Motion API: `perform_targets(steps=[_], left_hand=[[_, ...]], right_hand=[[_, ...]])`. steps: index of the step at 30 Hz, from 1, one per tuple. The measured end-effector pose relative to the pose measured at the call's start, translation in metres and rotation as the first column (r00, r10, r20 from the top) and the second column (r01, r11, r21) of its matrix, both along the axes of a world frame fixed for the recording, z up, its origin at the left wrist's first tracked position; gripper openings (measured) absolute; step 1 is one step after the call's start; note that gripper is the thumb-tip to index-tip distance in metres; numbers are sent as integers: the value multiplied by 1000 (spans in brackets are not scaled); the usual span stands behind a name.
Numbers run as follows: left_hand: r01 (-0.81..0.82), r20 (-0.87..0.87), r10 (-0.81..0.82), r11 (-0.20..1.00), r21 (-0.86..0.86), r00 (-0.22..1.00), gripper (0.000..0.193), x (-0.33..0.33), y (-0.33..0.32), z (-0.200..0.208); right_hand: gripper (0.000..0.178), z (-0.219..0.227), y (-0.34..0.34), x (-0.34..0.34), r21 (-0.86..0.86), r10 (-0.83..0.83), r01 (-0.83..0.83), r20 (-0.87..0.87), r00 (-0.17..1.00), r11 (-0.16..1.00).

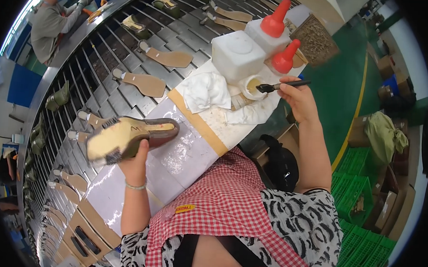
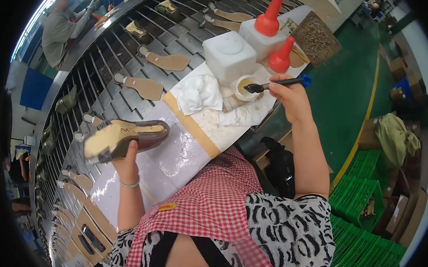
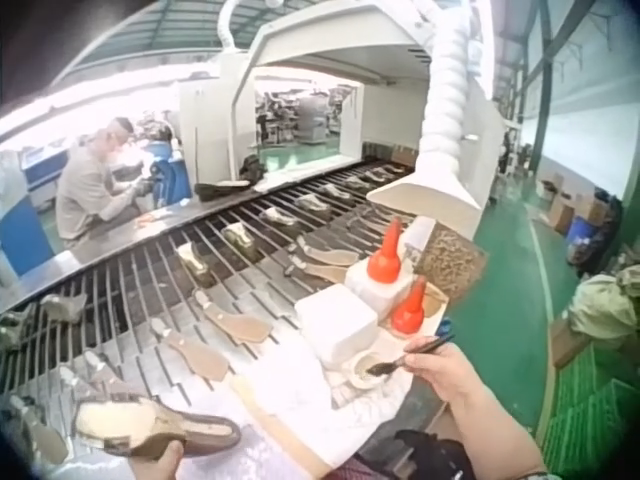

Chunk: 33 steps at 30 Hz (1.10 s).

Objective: Applying adhesive/glue to the bottom and edge surfaces of shoe components on a factory assembly line.

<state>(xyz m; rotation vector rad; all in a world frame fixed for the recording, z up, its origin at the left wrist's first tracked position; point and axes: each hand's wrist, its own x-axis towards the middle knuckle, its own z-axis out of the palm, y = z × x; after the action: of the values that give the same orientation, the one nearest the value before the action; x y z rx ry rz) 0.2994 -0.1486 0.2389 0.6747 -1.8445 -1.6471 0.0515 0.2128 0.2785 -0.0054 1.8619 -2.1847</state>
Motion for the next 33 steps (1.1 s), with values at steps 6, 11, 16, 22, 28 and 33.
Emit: perform_targets(steps=[6,11,16,22,28,33], left_hand=[[248,286,-127,862,-442,950,70,7,13,-12],[337,-40,-361,900,-275,932,87,4,29,28],[266,91,-251,933,-242,964,86,14,64,29],[250,-60,-280,919,-303,958,93,14,78,-24],[304,-116,-333,928,-217,936,89,17,83,-27],[273,-85,-326,886,-375,942,86,15,82,-23]], right_hand=[[23,-31,-1,7,-272,-37,143,361,932,952],[24,-55,-4,-2,-287,-125,342,574,809,895],[18,-47,6,8,-590,31,297,480,877,751],[16,37,-65,104,-418,220,-277,-179,959,865],[18,42,-106,150,-106,537,-579,-270,799,808],[18,39,-113,149,78,545,-562,-383,746,823]])
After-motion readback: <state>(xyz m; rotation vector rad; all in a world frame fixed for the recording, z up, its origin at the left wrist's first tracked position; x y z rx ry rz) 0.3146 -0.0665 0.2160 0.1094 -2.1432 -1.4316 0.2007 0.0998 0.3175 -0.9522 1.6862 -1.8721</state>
